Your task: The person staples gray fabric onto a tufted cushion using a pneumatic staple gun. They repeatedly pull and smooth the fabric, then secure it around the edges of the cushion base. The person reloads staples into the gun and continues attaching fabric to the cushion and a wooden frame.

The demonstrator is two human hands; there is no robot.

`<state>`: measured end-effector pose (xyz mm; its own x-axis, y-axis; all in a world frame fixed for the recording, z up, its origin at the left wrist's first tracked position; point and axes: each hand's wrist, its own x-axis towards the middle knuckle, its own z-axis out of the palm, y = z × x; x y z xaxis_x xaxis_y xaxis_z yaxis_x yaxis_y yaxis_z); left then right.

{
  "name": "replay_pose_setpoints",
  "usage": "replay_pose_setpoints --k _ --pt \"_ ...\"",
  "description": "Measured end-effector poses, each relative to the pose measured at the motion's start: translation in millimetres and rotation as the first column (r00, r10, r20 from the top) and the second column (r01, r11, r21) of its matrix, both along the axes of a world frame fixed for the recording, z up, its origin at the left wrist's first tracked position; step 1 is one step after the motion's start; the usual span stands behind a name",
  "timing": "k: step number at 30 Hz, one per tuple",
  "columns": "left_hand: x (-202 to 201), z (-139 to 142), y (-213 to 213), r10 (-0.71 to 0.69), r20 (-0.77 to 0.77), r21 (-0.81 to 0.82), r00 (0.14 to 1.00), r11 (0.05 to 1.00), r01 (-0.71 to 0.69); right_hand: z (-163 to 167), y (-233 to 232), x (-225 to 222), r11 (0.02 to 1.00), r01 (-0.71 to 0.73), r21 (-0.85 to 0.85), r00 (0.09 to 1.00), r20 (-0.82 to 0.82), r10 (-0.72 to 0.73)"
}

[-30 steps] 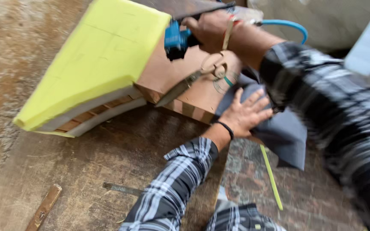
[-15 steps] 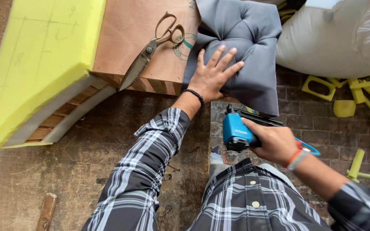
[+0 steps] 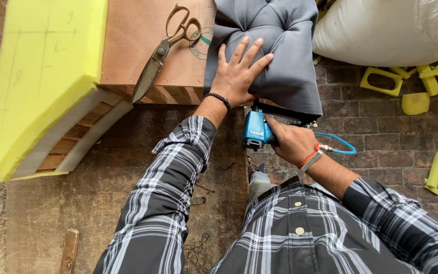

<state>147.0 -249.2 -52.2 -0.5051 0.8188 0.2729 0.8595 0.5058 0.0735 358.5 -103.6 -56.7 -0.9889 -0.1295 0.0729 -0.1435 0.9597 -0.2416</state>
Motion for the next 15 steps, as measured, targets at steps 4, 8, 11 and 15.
replay_pose_setpoints --k 4,8,11,15 --pt "1.6 2.3 -1.8 0.004 0.002 -0.002 1.000 1.000 -0.004 -1.2 1.1 0.3 1.000 0.005 0.013 1.000 -0.022 -0.005" --pt "3.4 4.1 -5.0 0.004 -0.019 -0.020 1.000 1.000 -0.004 -2.5 0.2 3.9 0.999 -0.008 0.035 0.999 -0.033 0.009" --pt "5.2 4.9 -5.8 0.012 -0.004 -0.039 1.000 0.999 -0.012 -1.3 -1.9 6.6 0.999 -0.034 0.037 0.999 -0.034 0.035" --pt "6.4 5.3 -6.7 0.018 -0.011 -0.056 1.000 0.998 -0.019 0.9 -7.7 7.0 0.998 -0.036 0.052 0.998 -0.055 0.039"
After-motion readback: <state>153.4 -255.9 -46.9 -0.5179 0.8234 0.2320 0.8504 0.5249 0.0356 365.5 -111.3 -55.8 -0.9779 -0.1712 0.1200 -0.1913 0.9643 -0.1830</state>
